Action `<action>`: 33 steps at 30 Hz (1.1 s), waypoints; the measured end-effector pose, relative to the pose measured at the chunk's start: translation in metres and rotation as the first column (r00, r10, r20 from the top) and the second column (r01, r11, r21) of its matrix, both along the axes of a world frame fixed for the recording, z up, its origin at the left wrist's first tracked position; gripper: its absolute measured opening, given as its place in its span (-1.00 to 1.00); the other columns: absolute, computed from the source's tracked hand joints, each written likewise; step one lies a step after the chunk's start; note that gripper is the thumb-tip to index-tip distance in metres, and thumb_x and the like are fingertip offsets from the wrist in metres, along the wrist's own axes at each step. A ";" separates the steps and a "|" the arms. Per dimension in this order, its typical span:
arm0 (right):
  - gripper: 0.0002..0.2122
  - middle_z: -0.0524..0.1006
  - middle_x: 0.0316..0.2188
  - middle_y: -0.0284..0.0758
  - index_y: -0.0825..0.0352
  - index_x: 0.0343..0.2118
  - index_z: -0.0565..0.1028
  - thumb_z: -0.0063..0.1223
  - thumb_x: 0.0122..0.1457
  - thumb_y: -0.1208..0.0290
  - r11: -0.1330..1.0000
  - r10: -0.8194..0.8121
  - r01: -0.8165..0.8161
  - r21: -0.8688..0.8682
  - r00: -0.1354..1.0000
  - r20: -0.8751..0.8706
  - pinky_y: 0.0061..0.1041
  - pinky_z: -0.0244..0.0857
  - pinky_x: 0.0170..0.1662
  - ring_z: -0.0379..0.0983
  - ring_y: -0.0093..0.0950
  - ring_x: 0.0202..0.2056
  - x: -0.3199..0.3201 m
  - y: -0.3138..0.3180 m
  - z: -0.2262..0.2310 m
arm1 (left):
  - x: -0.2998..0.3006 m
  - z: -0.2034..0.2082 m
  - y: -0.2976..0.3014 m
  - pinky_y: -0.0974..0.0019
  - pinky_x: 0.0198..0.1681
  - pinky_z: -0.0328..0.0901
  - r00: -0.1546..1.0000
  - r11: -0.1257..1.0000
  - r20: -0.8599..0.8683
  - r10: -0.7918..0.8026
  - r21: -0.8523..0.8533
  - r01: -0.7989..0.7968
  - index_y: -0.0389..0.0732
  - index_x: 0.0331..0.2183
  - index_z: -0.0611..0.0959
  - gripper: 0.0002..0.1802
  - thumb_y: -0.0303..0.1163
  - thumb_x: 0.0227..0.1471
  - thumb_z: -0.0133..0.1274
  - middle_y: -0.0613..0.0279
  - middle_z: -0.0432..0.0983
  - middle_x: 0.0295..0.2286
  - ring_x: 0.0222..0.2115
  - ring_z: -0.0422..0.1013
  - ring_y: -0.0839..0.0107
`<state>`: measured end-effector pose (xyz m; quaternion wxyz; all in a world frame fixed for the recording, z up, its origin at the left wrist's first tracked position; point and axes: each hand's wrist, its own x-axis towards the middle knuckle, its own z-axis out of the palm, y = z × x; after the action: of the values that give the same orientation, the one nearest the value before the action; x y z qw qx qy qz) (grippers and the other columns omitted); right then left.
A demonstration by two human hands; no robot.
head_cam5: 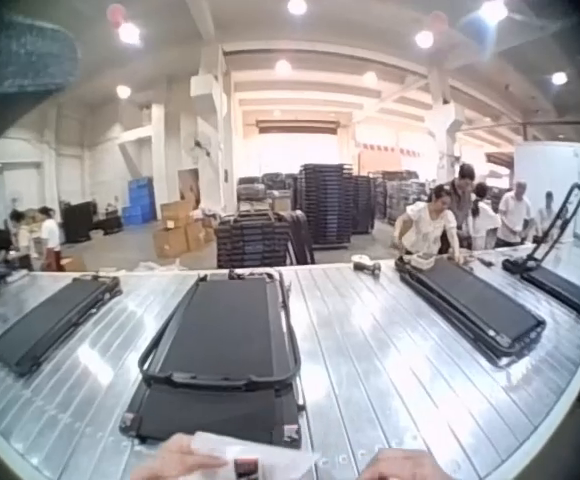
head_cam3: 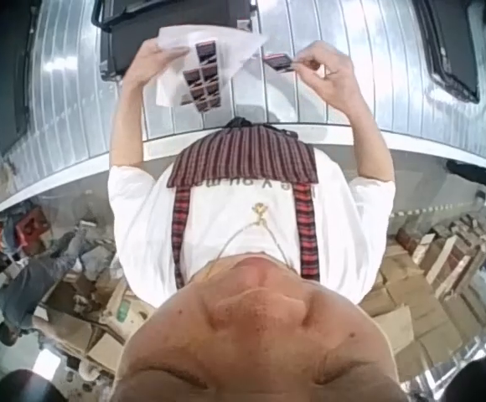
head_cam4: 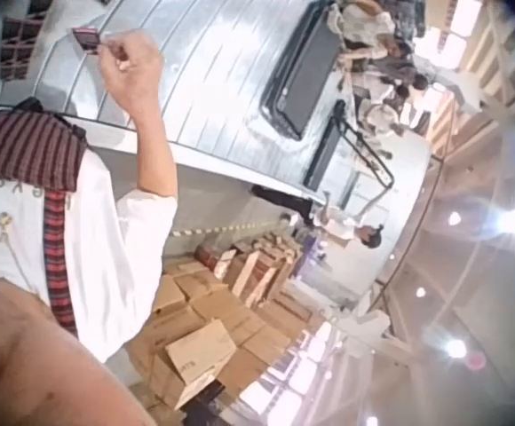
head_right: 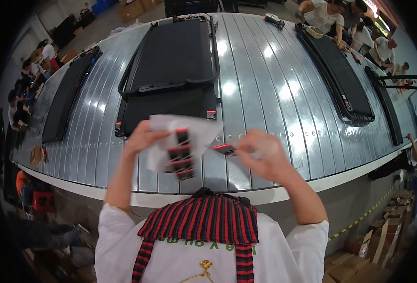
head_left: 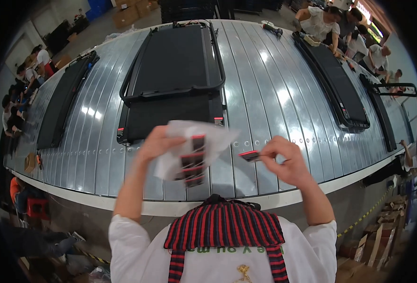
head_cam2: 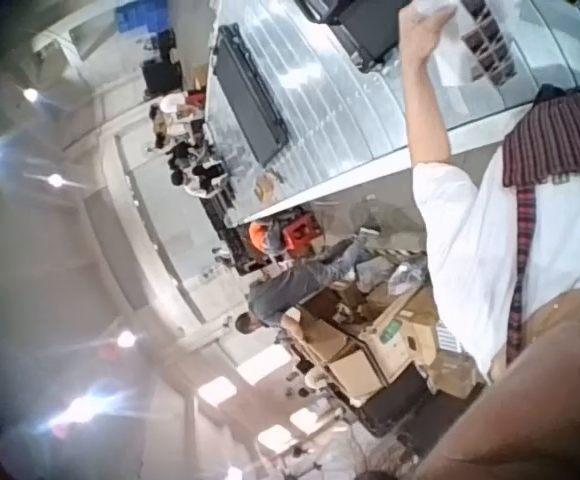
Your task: Applying stickers, QR codes, and warning labels to treadmill frames on a factory assembly line.
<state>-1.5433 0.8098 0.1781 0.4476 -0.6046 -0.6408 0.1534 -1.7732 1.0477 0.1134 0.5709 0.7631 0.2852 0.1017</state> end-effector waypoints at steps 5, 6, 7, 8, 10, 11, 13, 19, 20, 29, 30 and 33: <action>-0.97 0.39 -0.60 -0.47 0.37 -0.56 0.43 0.02 -0.12 0.59 0.975 -0.140 0.000 -0.222 0.775 -0.616 -0.71 0.12 -0.48 0.26 -0.69 -0.55 0.054 -0.008 -0.018 | -0.042 0.038 0.038 0.42 -0.26 0.28 0.978 0.962 -0.166 -0.124 -0.260 0.078 -0.28 -0.31 0.54 -0.66 -0.50 -0.29 0.12 0.24 0.49 -0.40 -0.39 0.40 0.52; -0.97 0.39 -0.60 -0.47 0.37 -0.56 0.43 0.02 -0.12 0.59 0.974 -0.147 0.001 -0.229 0.771 -0.620 -0.71 0.12 -0.48 0.26 -0.69 -0.55 0.060 0.002 -0.033 | -0.038 0.030 0.044 0.43 -0.29 0.28 0.961 0.966 -0.229 -0.153 -0.242 0.096 -0.27 -0.32 0.54 -0.67 -0.46 -0.29 0.13 0.25 0.49 -0.42 -0.41 0.40 0.55; -0.97 0.39 -0.60 -0.46 0.36 -0.55 0.43 0.03 -0.10 0.57 0.957 -0.237 0.041 -0.288 0.687 -0.687 -0.72 0.13 -0.48 0.26 -0.70 -0.55 0.064 0.016 -0.049 | -0.036 0.000 0.051 0.38 -0.33 0.29 0.924 0.984 -0.342 -0.172 -0.098 0.147 -0.23 -0.37 0.56 -0.72 -0.42 -0.29 0.12 0.23 0.49 -0.47 -0.44 0.41 0.49; -0.96 0.40 -0.60 -0.45 0.36 -0.54 0.43 0.04 -0.09 0.55 0.933 -0.326 0.073 -0.353 0.592 -0.737 -0.72 0.13 -0.47 0.26 -0.70 -0.55 0.067 0.030 -0.066 | -0.036 -0.041 0.057 0.34 -0.37 0.29 0.874 0.976 -0.453 -0.174 0.038 0.214 -0.18 -0.42 0.57 -0.76 -0.39 -0.29 0.11 0.22 0.49 -0.51 -0.46 0.43 0.44; -0.95 0.40 -0.60 -0.44 0.35 -0.53 0.43 0.04 -0.08 0.52 0.905 -0.395 0.044 -0.423 0.454 -0.799 -0.72 0.14 -0.47 0.27 -0.70 -0.54 0.071 0.060 -0.105 | -0.018 -0.109 0.038 0.21 -0.40 0.28 0.756 0.675 -0.648 -0.090 0.518 0.525 -0.14 -0.50 0.55 -0.84 -0.35 -0.28 0.05 0.14 0.46 -0.54 -0.45 0.40 0.22; -0.93 0.41 -0.60 -0.43 0.35 -0.52 0.44 0.05 -0.07 0.49 0.878 -0.459 0.016 -0.478 0.308 -0.833 -0.72 0.14 -0.47 0.28 -0.70 -0.54 0.075 0.075 -0.124 | -0.006 -0.122 0.028 0.17 -0.38 0.27 0.749 0.696 -0.646 -0.145 0.471 0.541 -0.12 -0.51 0.54 -0.86 -0.37 -0.29 0.01 0.11 0.44 -0.53 -0.42 0.38 0.15; -0.92 0.41 -0.59 -0.44 0.34 -0.50 0.44 0.06 -0.07 0.47 0.849 -0.505 0.002 -0.528 0.296 -0.811 -0.72 0.15 -0.47 0.29 -0.70 -0.54 0.084 0.097 -0.152 | 0.020 -0.133 0.013 0.13 -0.37 0.26 0.739 0.723 -0.642 -0.202 0.411 0.555 -0.09 -0.52 0.53 -0.87 -0.39 -0.30 -0.02 0.08 0.43 -0.52 -0.39 0.35 0.08; -0.91 0.41 -0.60 -0.47 0.30 -0.49 0.45 0.07 -0.07 0.44 0.785 -0.585 -0.021 -0.619 0.305 -0.751 -0.73 0.14 -0.48 0.28 -0.70 -0.54 0.095 0.173 -0.210 | 0.076 -0.125 0.021 0.21 -0.21 0.20 0.946 0.614 -0.262 -0.191 0.720 0.324 -0.23 -0.54 0.48 -0.90 -0.50 -0.27 -0.10 0.19 0.36 -0.20 -0.16 0.26 0.24; -0.91 0.40 -0.60 -0.48 0.30 -0.49 0.45 0.07 -0.08 0.44 0.782 -0.587 -0.025 -0.623 0.307 -0.749 -0.73 0.14 -0.48 0.28 -0.70 -0.54 0.096 0.184 -0.216 | 0.085 -0.121 0.026 0.21 -0.21 0.20 0.943 0.621 -0.270 -0.193 0.711 0.331 -0.23 -0.54 0.48 -0.90 -0.50 -0.27 -0.10 0.19 0.36 -0.20 -0.16 0.26 0.24; -0.93 0.39 -0.57 -0.45 0.30 -0.54 0.43 0.08 -0.11 0.47 0.761 -0.582 -0.092 -0.642 0.341 -0.738 -0.68 0.11 -0.50 0.26 -0.66 -0.52 0.100 0.232 -0.235 | 0.128 -0.129 0.049 0.24 -0.18 0.18 0.963 0.646 -0.213 -0.165 0.715 0.269 -0.25 -0.60 0.43 -0.91 -0.57 -0.34 -0.03 0.17 0.31 -0.14 -0.14 0.24 0.24; -0.93 0.39 -0.57 -0.45 0.30 -0.54 0.43 0.08 -0.11 0.47 0.761 -0.572 -0.111 -0.640 0.351 -0.741 -0.67 0.12 -0.50 0.26 -0.66 -0.52 0.102 0.234 -0.235 | 0.130 -0.132 0.051 0.25 -0.20 0.19 0.968 0.650 -0.197 -0.158 0.717 0.252 -0.23 -0.59 0.43 -0.86 -0.59 -0.38 0.02 0.18 0.31 -0.14 -0.16 0.25 0.23; -0.93 0.39 -0.58 -0.45 0.29 -0.54 0.42 0.08 -0.11 0.47 0.722 -0.593 -0.125 -0.681 0.396 -0.701 -0.65 0.12 -0.50 0.26 -0.65 -0.52 0.104 0.238 -0.233 | 0.134 -0.137 0.054 0.25 -0.20 0.19 0.959 0.665 -0.237 -0.152 0.694 0.277 -0.23 -0.59 0.44 -0.87 -0.54 -0.36 0.04 0.19 0.31 -0.14 -0.17 0.25 0.24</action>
<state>-1.4393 1.0478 -0.0551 0.4975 -0.6308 -0.1080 0.5856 -1.6396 1.1017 -0.0233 0.2090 0.9592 0.1747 0.0760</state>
